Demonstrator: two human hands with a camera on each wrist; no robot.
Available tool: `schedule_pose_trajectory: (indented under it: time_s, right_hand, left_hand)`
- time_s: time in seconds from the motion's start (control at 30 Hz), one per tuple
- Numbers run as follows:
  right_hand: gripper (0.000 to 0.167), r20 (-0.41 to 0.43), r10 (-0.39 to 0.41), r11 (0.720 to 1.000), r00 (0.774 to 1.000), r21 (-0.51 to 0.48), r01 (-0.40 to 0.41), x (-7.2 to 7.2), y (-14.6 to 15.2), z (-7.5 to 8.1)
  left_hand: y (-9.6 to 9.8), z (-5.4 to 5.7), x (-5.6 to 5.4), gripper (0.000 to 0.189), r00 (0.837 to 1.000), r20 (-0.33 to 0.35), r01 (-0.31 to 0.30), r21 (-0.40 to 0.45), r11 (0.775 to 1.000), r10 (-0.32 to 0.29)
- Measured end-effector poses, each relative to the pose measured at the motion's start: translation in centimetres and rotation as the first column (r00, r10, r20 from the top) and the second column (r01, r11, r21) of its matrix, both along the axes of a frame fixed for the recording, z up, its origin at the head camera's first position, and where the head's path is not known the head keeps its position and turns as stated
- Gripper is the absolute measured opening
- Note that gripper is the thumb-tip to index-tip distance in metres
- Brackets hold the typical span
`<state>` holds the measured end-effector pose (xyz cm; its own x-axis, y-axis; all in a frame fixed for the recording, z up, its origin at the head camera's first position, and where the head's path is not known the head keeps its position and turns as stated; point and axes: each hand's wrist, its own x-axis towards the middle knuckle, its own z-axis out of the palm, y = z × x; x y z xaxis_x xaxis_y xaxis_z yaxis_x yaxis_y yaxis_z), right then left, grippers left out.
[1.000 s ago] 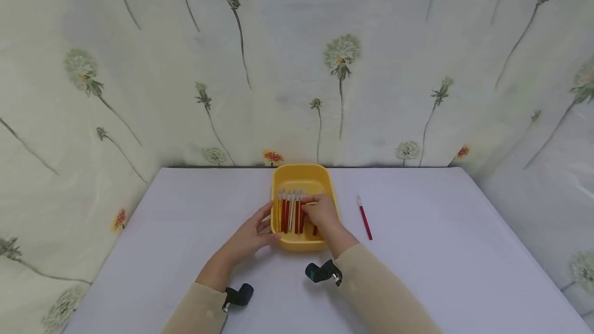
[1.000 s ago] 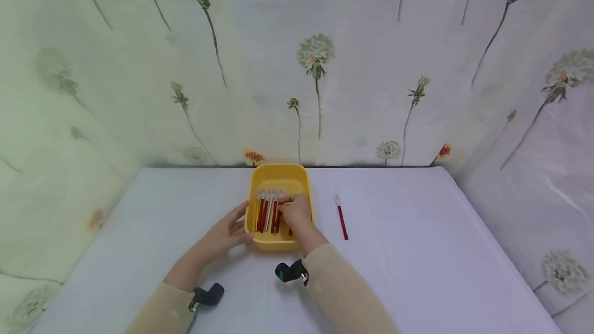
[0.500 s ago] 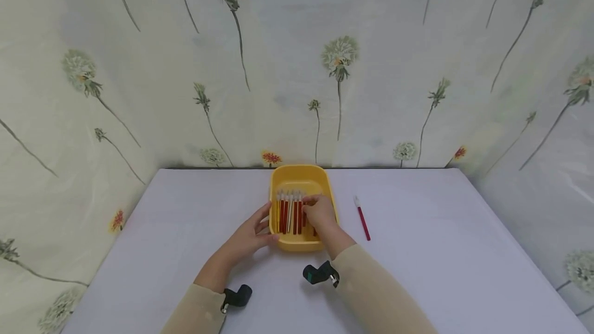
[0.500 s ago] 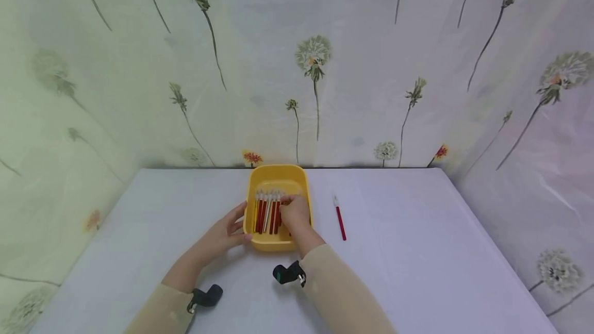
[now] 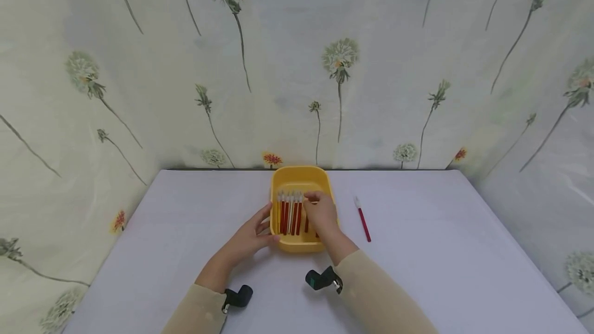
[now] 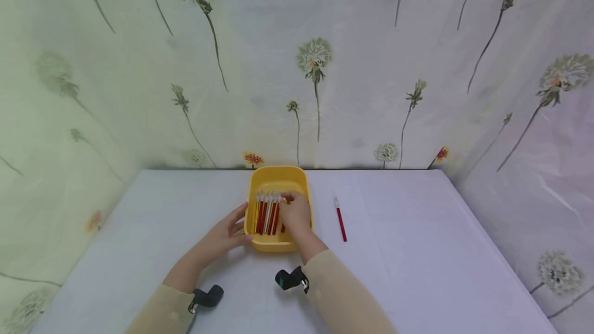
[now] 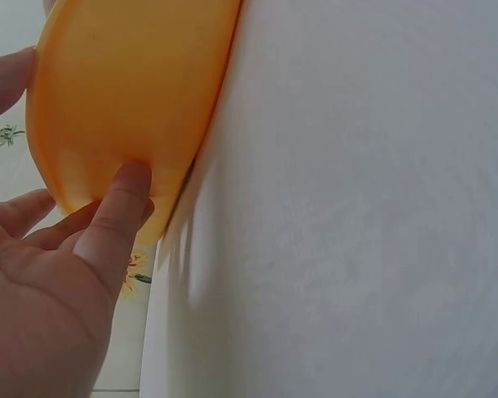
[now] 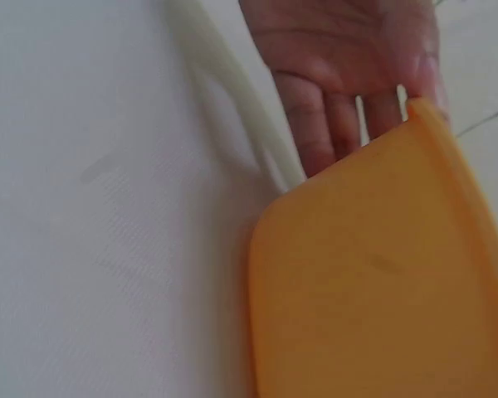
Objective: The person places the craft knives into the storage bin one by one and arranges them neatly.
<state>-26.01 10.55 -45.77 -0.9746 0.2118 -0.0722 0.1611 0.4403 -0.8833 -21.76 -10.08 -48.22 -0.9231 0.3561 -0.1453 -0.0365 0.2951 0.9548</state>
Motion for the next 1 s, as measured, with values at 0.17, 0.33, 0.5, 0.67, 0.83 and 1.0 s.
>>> schedule_pose_trajectory:
  time_s: [0.17, 0.33, 0.5, 0.67, 0.83, 1.0]
  right_hand:
    - [0.025, -0.039, -0.003, 1.0, 0.999, -0.02, 0.002, 0.8, 0.6, 1.2]
    - [0.022, -0.04, -0.01, 0.999, 0.999, -0.051, 0.008, 1.8, 1.9, 2.3]
    - [0.022, -0.034, 0.001, 0.997, 0.999, -0.075, -0.004, 2.5, 3.9, 3.2]
    - [0.023, -0.029, 0.013, 0.997, 0.999, -0.073, -0.016, 3.0, 5.8, 4.2]
    - [0.026, -0.017, 0.014, 0.996, 1.0, -0.086, -0.015, 3.5, 7.7, 4.9]
    - [0.029, 0.004, 0.018, 0.998, 1.0, -0.062, -0.018, 3.8, 9.9, 5.3]
  left_hand:
    - [0.0, 0.0, 0.0, 0.092, 1.0, -0.002, 0.005, 0.016, 1.0, -0.005]
    - [0.1, 0.0, -0.1, 0.094, 1.0, -0.014, 0.012, 0.027, 1.0, -0.012]
    - [0.0, 0.1, 0.0, 0.096, 1.0, -0.022, 0.013, 0.015, 1.0, -0.012]
    - [0.0, 0.2, 0.1, 0.096, 1.0, -0.025, 0.013, 0.019, 1.0, -0.012]
    - [-0.1, 0.3, 0.1, 0.094, 1.0, -0.024, 0.011, 0.039, 0.999, -0.01]
    - [-0.1, 0.3, 0.1, 0.094, 1.0, -0.02, 0.013, 0.035, 0.999, -0.012]
